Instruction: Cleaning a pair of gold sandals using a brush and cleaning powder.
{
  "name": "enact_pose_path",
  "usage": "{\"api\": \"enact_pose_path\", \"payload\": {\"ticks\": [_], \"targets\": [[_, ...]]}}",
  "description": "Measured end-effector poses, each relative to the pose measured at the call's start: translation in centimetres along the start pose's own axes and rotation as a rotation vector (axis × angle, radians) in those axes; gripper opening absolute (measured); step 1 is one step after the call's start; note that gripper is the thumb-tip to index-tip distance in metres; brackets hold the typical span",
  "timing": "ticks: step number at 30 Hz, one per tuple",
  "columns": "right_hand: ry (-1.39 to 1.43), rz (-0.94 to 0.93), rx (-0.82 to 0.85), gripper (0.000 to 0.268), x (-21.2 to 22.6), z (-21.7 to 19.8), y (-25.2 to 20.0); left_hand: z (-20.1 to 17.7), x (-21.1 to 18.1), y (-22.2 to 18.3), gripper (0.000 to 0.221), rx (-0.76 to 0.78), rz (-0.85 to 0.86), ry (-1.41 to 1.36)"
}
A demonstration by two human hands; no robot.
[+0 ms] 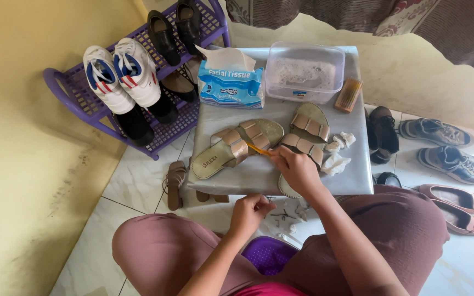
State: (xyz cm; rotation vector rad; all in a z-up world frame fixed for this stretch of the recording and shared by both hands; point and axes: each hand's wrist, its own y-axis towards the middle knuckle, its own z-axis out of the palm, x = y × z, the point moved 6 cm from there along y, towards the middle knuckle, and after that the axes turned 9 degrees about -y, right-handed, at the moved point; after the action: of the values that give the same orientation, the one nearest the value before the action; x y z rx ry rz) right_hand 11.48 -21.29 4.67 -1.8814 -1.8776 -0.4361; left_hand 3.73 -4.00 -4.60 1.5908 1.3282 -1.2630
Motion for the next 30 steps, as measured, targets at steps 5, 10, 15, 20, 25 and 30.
{"api": "enact_pose_path", "payload": {"ticks": [5, 10, 15, 20, 25, 30], "targets": [[-0.086, -0.004, -0.018, 0.016, 0.4, 0.2, -0.3, -1.1, -6.9, 0.0, 0.028, 0.02, 0.245, -0.034], [-0.139, 0.027, 0.01, 0.017, -0.4, 3.1, -0.8, 0.7, -12.7, 1.5, 0.018, -0.094, 0.591, -0.036], [-0.206, 0.016, -0.101, 0.018, -3.0, 7.7, 0.5, 7.9, -17.2, 6.9, 0.031, 0.099, 0.315, 0.583], [-0.305, 0.002, -0.168, 0.016, -2.5, 8.1, 0.5, 18.8, -10.4, 13.4, 0.041, 0.368, 0.406, 0.58], [-0.278, -0.021, -0.229, 0.009, -1.6, 7.2, -0.2, 21.6, -8.4, 15.9, 0.026, 0.295, 0.494, 0.686], [-0.287, -0.083, -0.159, 0.007, -4.2, 10.9, 2.5, 13.0, -15.3, 15.1, 0.005, 0.294, 0.455, 0.357]]}}
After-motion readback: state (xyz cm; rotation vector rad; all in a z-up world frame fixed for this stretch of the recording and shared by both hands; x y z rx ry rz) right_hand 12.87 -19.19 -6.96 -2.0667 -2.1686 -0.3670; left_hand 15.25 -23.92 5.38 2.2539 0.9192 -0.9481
